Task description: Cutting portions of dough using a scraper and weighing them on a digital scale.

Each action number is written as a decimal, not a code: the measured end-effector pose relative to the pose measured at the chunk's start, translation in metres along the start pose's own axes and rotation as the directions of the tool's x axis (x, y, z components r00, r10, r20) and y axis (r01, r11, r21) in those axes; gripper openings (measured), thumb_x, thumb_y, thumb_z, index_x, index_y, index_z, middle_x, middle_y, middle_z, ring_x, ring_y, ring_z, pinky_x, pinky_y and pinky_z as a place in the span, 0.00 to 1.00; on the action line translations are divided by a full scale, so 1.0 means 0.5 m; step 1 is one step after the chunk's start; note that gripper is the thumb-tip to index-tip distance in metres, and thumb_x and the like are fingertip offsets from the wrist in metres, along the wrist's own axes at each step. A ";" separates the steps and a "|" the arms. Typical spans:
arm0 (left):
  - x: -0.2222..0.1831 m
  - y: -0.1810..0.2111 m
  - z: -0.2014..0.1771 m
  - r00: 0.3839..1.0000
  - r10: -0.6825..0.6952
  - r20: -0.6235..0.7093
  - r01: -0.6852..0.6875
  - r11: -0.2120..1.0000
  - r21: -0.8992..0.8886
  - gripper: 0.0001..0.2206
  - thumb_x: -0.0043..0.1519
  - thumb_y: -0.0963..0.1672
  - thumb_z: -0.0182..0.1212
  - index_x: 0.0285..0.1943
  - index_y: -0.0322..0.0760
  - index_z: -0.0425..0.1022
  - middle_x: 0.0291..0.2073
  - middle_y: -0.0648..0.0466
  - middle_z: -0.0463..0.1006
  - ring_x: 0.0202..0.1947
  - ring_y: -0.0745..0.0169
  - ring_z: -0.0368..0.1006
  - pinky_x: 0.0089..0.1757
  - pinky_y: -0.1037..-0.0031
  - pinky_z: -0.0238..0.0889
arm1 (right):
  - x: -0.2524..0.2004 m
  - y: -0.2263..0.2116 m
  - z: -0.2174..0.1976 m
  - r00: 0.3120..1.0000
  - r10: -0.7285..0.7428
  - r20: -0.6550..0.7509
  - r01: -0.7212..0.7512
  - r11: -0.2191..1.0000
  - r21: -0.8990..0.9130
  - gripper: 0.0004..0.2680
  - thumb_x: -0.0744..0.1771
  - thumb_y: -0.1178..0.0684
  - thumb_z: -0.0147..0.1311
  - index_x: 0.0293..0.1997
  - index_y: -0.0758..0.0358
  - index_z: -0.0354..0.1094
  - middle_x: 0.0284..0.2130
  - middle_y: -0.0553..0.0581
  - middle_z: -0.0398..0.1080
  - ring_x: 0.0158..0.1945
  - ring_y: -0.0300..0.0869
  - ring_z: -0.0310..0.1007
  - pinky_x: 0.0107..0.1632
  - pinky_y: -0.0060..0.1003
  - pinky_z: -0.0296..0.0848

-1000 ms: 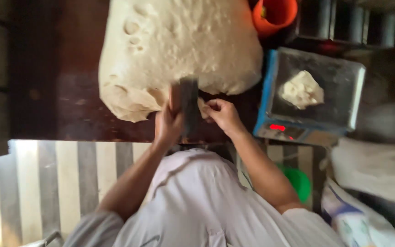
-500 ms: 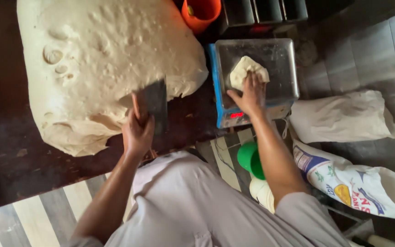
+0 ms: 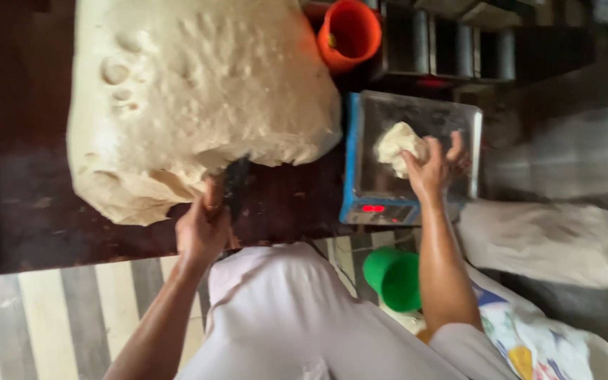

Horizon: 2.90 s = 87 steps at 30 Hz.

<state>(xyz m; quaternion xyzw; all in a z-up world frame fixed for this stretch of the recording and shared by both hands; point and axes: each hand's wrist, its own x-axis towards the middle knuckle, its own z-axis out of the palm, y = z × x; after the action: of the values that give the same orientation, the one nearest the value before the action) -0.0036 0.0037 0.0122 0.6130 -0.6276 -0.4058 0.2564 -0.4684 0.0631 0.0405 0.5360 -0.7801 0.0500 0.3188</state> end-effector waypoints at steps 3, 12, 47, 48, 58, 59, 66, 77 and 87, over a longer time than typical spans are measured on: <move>-0.007 0.001 0.018 0.999 0.023 -0.034 -0.024 0.999 -0.034 0.16 0.58 0.44 0.67 0.54 0.37 0.75 0.31 0.41 0.80 0.31 0.41 0.79 0.34 0.61 0.71 | -0.043 0.038 0.147 0.952 -0.060 0.300 -0.180 0.683 0.708 0.28 0.66 0.47 0.68 0.70 0.68 0.59 0.56 0.71 0.69 0.59 0.61 0.69 0.60 0.52 0.69; -0.047 0.031 0.028 0.977 0.212 -0.025 -0.213 0.974 -0.076 0.13 0.57 0.42 0.64 0.50 0.38 0.75 0.30 0.43 0.79 0.30 0.40 0.77 0.33 0.60 0.70 | 0.104 0.073 -0.047 0.865 -0.258 0.431 -0.392 0.190 0.900 0.13 0.63 0.60 0.65 0.51 0.66 0.73 0.47 0.57 0.75 0.50 0.41 0.75 0.53 0.37 0.76; -0.135 -0.065 -0.016 0.965 -0.173 -0.195 0.169 0.985 -0.039 0.09 0.55 0.43 0.66 0.42 0.37 0.75 0.20 0.45 0.75 0.19 0.48 0.73 0.27 0.62 0.66 | 0.425 -0.248 0.317 0.914 -0.035 0.404 -0.309 0.586 0.749 0.07 0.70 0.55 0.53 0.50 0.64 0.75 0.44 0.65 0.78 0.50 0.53 0.80 0.53 0.44 0.76; -0.139 -0.050 -0.014 0.967 -0.153 -0.204 0.153 0.988 -0.019 0.10 0.54 0.43 0.66 0.42 0.37 0.75 0.21 0.45 0.75 0.19 0.48 0.73 0.27 0.62 0.67 | 0.429 -0.215 0.391 0.896 -0.164 0.414 -0.189 0.701 0.687 0.08 0.70 0.56 0.52 0.50 0.65 0.76 0.46 0.69 0.76 0.52 0.60 0.76 0.54 0.49 0.73; -0.197 -0.081 -0.010 0.968 -0.143 -0.208 0.154 0.987 0.038 0.10 0.57 0.43 0.68 0.43 0.35 0.74 0.22 0.46 0.74 0.22 0.53 0.71 0.29 0.66 0.66 | 0.465 -0.162 0.325 0.579 -0.457 0.675 0.103 0.862 0.495 0.10 0.67 0.62 0.51 0.50 0.66 0.77 0.46 0.70 0.76 0.50 0.63 0.76 0.51 0.53 0.73; -0.192 -0.080 -0.012 0.961 -0.156 -0.228 0.160 0.987 -0.003 0.10 0.57 0.42 0.68 0.44 0.33 0.74 0.22 0.47 0.74 0.22 0.59 0.69 0.29 0.69 0.65 | 0.444 -0.107 0.261 0.677 -0.463 0.573 -0.129 0.692 0.711 0.09 0.70 0.60 0.50 0.53 0.67 0.75 0.46 0.66 0.76 0.48 0.53 0.76 0.51 0.45 0.73; -0.126 -0.045 -0.029 0.976 -0.157 -0.148 0.135 0.979 -0.152 0.10 0.59 0.42 0.66 0.47 0.32 0.74 0.25 0.51 0.75 0.23 0.71 0.65 0.29 0.75 0.64 | 0.066 0.092 0.106 0.738 -0.041 0.674 -0.481 0.667 0.568 0.08 0.69 0.53 0.59 0.43 0.70 0.77 0.33 0.64 0.77 0.38 0.50 0.78 0.42 0.41 0.75; -0.116 -0.113 -0.132 0.988 0.153 -0.039 -0.152 0.988 0.020 0.10 0.58 0.42 0.67 0.44 0.34 0.72 0.25 0.50 0.75 0.23 0.64 0.70 0.31 0.72 0.67 | -0.091 -0.038 0.057 0.822 -0.028 0.569 -0.289 0.840 0.459 0.18 0.72 0.47 0.51 0.69 0.66 0.62 0.72 0.65 0.58 0.73 0.60 0.59 0.71 0.51 0.62; -0.162 -0.156 -0.230 0.991 0.062 -0.121 -0.062 0.998 0.010 0.11 0.58 0.42 0.67 0.47 0.34 0.74 0.26 0.52 0.77 0.22 0.68 0.72 0.30 0.74 0.67 | -0.164 -0.034 0.103 0.797 -0.040 0.603 -0.228 0.904 0.362 0.20 0.70 0.50 0.49 0.69 0.73 0.60 0.72 0.73 0.54 0.74 0.62 0.54 0.72 0.49 0.55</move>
<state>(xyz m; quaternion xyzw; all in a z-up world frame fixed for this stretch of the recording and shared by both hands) 0.1441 0.0668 0.0241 0.6174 -0.6308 -0.3579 0.3046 -0.4581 0.1001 -0.0497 0.5391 -0.8374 0.0602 -0.0679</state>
